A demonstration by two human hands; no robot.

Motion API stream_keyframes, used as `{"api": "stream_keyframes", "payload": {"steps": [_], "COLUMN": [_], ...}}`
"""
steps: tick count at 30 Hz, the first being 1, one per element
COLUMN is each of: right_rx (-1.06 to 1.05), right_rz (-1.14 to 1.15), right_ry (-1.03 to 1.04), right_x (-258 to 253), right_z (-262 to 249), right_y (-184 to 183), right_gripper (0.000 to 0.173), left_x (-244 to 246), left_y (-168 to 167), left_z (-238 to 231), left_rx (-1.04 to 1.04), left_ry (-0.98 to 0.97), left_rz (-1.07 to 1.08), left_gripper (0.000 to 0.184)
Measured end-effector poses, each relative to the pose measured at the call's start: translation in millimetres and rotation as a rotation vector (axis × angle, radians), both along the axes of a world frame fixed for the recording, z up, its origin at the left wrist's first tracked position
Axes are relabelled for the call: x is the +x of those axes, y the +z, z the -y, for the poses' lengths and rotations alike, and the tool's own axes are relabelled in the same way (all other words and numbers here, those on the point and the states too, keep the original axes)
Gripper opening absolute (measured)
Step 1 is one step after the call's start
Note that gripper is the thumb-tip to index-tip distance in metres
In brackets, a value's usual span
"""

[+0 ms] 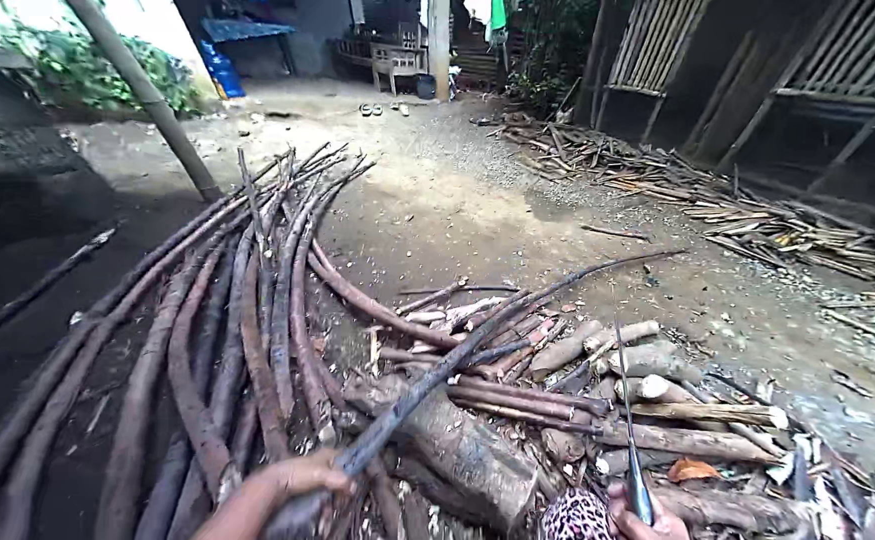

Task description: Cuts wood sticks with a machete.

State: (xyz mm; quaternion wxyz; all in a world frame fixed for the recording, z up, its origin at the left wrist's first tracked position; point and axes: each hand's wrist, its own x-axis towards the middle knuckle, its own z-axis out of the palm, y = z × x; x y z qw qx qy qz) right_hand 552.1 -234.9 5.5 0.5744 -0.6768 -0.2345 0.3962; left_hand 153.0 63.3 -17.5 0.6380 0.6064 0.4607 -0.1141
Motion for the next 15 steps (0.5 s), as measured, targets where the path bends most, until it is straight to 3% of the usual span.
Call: {"api": "stream_keyframes", "payload": {"steps": [5, 9, 12, 15], "right_rx": [0.118, -0.027, -0.095, -0.147], "right_rz": [0.119, 0.227, 0.202, 0.187], "right_ry": [0.2, 0.34, 0.439, 0.484], "right_x": [-35.3, -56.9, -72.6, -85.2], "right_z": [-17.1, -52.8, -73.3, -84.2], "right_y": [0.9, -21.8, -41.7, -63.8], "right_gripper": [0.036, 0.038, 0.027, 0.021], "left_x": [-3.2, -17.1, -51.5, -94.4], "left_y": [65.3, 92.5, 90.7, 62.6], "left_z": [-8.6, 2.7, -2.8, -7.9], "left_rx": [0.193, 0.281, 0.412, 0.501], "left_ry": [-0.186, -0.107, 0.003, 0.066], "left_rz": [-0.26, -0.465, -0.513, -0.549], "left_gripper": [0.055, 0.052, 0.047, 0.048]}}
